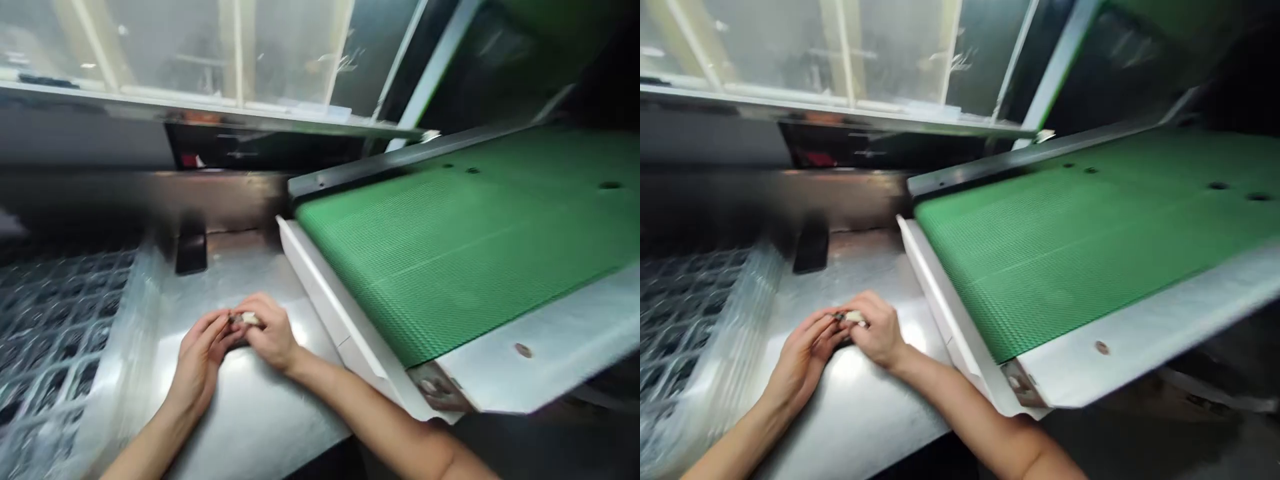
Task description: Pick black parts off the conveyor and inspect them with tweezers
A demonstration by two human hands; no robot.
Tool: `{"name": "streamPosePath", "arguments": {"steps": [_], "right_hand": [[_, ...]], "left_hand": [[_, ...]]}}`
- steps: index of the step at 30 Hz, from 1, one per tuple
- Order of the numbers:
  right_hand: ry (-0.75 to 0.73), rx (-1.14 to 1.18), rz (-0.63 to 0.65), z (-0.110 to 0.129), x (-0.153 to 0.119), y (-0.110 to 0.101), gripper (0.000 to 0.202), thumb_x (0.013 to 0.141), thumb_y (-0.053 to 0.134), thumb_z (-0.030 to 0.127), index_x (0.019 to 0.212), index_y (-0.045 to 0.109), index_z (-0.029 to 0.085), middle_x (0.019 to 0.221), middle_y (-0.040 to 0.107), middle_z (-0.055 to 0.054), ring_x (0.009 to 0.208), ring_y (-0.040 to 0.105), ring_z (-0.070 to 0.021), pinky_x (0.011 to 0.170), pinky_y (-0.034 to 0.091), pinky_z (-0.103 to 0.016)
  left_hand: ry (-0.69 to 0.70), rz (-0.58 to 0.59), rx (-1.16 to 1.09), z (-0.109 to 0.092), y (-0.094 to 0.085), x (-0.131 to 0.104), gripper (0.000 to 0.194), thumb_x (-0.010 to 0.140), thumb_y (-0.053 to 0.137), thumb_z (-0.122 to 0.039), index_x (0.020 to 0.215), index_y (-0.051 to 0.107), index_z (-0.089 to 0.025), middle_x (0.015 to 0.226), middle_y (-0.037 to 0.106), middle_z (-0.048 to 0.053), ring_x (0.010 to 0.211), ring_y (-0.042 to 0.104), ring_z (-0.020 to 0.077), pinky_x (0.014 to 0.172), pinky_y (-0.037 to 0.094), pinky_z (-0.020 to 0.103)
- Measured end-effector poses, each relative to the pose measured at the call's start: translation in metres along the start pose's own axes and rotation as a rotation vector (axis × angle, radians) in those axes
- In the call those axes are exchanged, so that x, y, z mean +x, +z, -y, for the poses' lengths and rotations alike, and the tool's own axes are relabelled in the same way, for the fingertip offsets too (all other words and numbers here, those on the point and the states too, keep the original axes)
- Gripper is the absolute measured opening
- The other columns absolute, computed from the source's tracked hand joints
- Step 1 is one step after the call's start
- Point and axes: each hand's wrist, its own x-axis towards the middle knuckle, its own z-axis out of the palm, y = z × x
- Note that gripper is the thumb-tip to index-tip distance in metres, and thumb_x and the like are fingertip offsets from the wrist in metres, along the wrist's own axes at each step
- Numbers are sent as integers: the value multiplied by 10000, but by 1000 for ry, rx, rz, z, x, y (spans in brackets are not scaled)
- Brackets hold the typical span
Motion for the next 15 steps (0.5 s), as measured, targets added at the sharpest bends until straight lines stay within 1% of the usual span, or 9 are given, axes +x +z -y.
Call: {"name": "streamPosePath", "arguments": {"steps": [2, 4, 6, 8, 10, 11, 12, 13, 15], "right_hand": [[-1, -24, -19, 3, 3, -4, 291, 953, 605, 110, 1145, 794, 221, 1053, 730, -62, 998, 680, -226, 887, 545, -348], [21, -43, -82, 5, 6, -8, 222, 1036, 616, 163, 1164, 785, 229, 1069, 719, -64, 997, 673, -227, 880, 536, -355], [100, -40, -165, 6, 6, -11, 177, 1090, 623, 243, 1169, 782, 235, 1045, 702, -61, 945, 657, -218, 806, 517, -337], [214, 0, -242, 4, 6, -12, 200, 1117, 613, 326, 1193, 773, 234, 1003, 679, -55, 823, 613, -192, 692, 470, -309], [306, 90, -307, 1, 6, -11, 244, 1119, 606, 386, 1227, 754, 226, 985, 655, -48, 684, 519, -153, 593, 397, -289], [333, 140, -333, -1, 6, -11, 259, 1111, 612, 405, 1236, 743, 220, 983, 644, -44, 636, 467, -135, 562, 364, -283], [353, 182, -353, -2, 7, -11, 269, 1100, 621, 417, 1238, 732, 214, 986, 636, -41, 605, 422, -122, 541, 336, -280], [369, 213, -368, -4, 8, -10, 278, 1088, 631, 426, 1236, 724, 209, 986, 628, -38, 586, 390, -113, 525, 315, -278], [395, 241, -378, -5, 9, -10, 291, 1068, 647, 439, 1224, 715, 203, 980, 619, -34, 574, 364, -106, 512, 298, -276]], "left_hand": [[4, -14, -18, -1, 1, 0, 348, 711, 952, -291, 982, 800, -133, 983, 779, 113, 880, 748, 231, 816, 677, 351], [2, -28, -2, -3, 1, 1, 315, 707, 908, -267, 966, 791, -131, 987, 762, 109, 868, 728, 223, 770, 664, 342], [-7, -17, 42, -4, 2, 1, 292, 703, 867, -249, 957, 785, -130, 986, 735, 97, 824, 689, 196, 684, 621, 294], [-25, 22, 109, -5, 2, -1, 277, 738, 832, -268, 978, 782, -139, 954, 695, 70, 717, 601, 144, 548, 498, 225], [-3, 79, 262, -3, 2, -4, 235, 816, 790, -310, 998, 782, -161, 890, 653, 40, 644, 509, 120, 493, 374, 212], [45, 120, 391, -2, 2, -6, 209, 863, 767, -328, 1006, 784, -177, 877, 646, 35, 656, 508, 128, 517, 370, 223], [122, 172, 554, 0, 1, -8, 191, 903, 750, -340, 1019, 787, -193, 885, 651, 37, 700, 539, 145, 574, 404, 240], [224, 233, 733, 3, 1, -10, 186, 934, 744, -349, 1047, 788, -209, 917, 665, 45, 775, 583, 169, 657, 446, 264], [444, 361, 1074, 9, -1, -15, 227, 969, 756, -382, 1140, 780, -235, 1013, 684, 61, 919, 630, 219, 791, 470, 314]]}}
